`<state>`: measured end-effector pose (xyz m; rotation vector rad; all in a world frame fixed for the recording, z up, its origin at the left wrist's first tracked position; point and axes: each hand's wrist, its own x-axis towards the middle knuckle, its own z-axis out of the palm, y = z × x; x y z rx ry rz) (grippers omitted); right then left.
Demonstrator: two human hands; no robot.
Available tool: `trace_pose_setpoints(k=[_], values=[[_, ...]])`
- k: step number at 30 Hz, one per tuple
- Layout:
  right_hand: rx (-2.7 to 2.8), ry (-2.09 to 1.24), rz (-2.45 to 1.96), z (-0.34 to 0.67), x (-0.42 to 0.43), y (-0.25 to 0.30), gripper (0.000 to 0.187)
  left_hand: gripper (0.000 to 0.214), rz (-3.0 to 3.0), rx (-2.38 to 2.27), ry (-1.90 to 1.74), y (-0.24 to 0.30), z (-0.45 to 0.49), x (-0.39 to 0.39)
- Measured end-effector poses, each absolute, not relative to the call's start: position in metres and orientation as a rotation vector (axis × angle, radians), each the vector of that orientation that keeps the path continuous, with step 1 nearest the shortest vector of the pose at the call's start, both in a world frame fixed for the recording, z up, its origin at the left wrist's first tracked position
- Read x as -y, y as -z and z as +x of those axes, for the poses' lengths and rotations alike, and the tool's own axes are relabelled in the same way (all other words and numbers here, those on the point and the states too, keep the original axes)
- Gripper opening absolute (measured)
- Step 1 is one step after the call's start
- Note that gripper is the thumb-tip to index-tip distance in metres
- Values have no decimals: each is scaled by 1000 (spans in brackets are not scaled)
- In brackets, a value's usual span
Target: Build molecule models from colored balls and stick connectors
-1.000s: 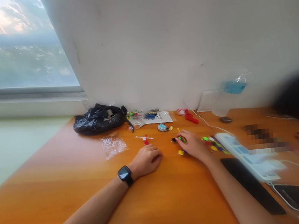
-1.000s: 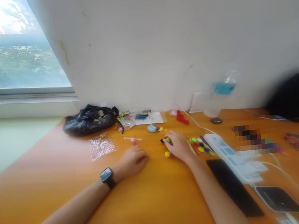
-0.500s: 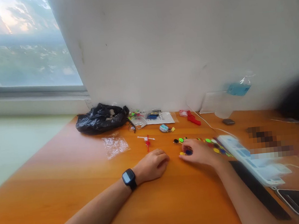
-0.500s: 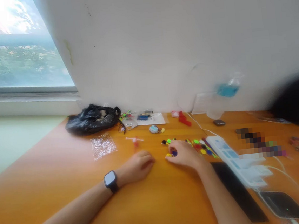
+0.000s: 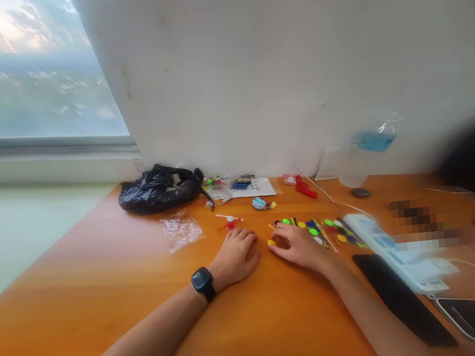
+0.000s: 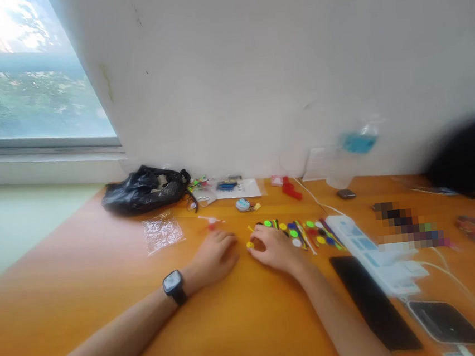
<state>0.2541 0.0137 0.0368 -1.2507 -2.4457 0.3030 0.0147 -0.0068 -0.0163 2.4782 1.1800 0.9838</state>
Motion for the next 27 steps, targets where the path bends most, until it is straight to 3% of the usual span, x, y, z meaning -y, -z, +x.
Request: trace_pose_setpoints(k=[5, 14, 17, 27], values=[[2402, -346, -1175, 243, -14, -22, 13, 27, 2385, -1237, -1043, 18, 13, 3], [2198, -680, -986, 225, -12, -13, 32, 50, 2178, -1152, -1184, 21, 6, -2], [2074, -673, -978, 229, -15, -17, 40, 40, 2262, -1150, -1136, 16, 8, 1], [1909, -682, -1141, 237, -23, -17, 29, 14, 2298, -1140, -1078, 15, 10, -2]])
